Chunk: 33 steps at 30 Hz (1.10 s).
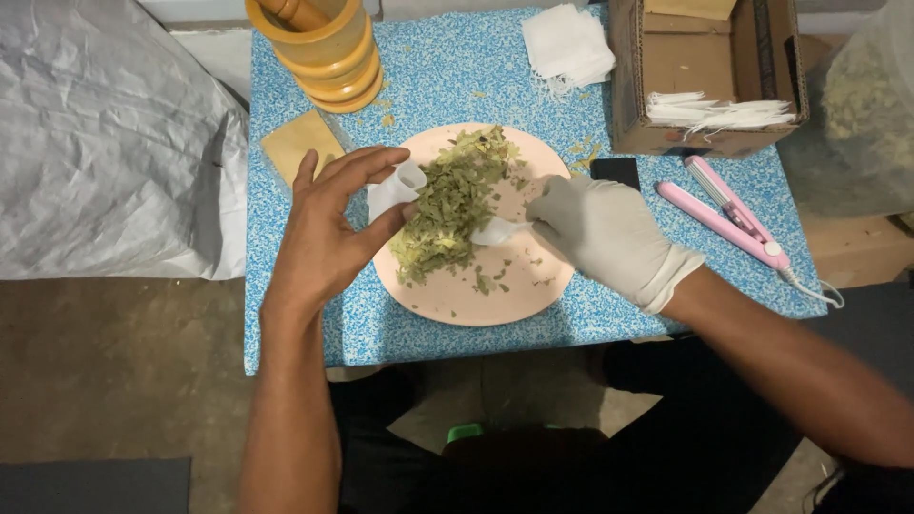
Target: Filling small paper bags with dried tea leaves using a spoon and sealing them with a handheld heat sealer
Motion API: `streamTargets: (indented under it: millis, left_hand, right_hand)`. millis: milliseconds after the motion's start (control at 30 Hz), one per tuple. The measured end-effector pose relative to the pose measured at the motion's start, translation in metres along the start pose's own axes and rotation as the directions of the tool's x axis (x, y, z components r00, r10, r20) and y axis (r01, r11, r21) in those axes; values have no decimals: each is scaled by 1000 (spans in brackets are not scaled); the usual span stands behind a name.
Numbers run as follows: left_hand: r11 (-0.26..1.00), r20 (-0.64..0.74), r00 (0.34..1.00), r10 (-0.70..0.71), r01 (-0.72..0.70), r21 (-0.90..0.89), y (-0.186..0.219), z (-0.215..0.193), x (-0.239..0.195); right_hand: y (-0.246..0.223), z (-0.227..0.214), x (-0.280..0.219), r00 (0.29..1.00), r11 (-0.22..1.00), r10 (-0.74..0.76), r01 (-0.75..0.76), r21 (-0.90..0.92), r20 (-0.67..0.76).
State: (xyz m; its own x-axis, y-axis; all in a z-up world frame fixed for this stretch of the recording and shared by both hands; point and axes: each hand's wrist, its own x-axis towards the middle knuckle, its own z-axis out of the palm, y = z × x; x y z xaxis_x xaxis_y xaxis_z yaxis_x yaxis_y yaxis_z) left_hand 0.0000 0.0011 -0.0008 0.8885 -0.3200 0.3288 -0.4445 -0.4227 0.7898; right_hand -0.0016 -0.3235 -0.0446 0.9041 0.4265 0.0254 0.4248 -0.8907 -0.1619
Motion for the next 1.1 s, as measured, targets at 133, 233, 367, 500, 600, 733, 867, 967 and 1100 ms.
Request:
streamTargets:
  millis: [133,233,367,500,600,733,867,967,1100]
  left_hand:
    - [1000,6,1000,-5,5,22,0,1,1]
    - [1000,12,1000,-4,4,26,1,1,0]
    - [998,38,999,-31,28,64,3,4,1]
    - [993,68,997,-41,33,115,2,7,2]
    - [987,80,997,-24,11,158,8,9,4]
    - [954,132,990,-39,-3,301,-2,20,4]
    - [914,151,988,39,-96,395,-2,27,2]
    - [895,120,987,107,-148,421,-4,32,-3]
    - [852,67,969,236,-240,465,-8,33,-9]
  right_hand:
    - [-4,-1,1,999,998,-13,10,-56,-52]
    - [-6,-5,1,995,994,-22,11,-111,-98]
    - [2,-18,-1,997,986,70,-75,-150,-41]
    - [62,9,-2,984,874,-104,22,-485,-143]
    - [85,47,6,975,831,-112,-12,-556,-189]
    - [48,46,10,967,910,-103,-3,-415,-234]
    - [19,29,13,988,994,-66,52,-97,-138]
    - [22,24,19,1000,997,-6,4,-79,-22]
    - [41,22,15,999,997,47,-47,-58,-2]
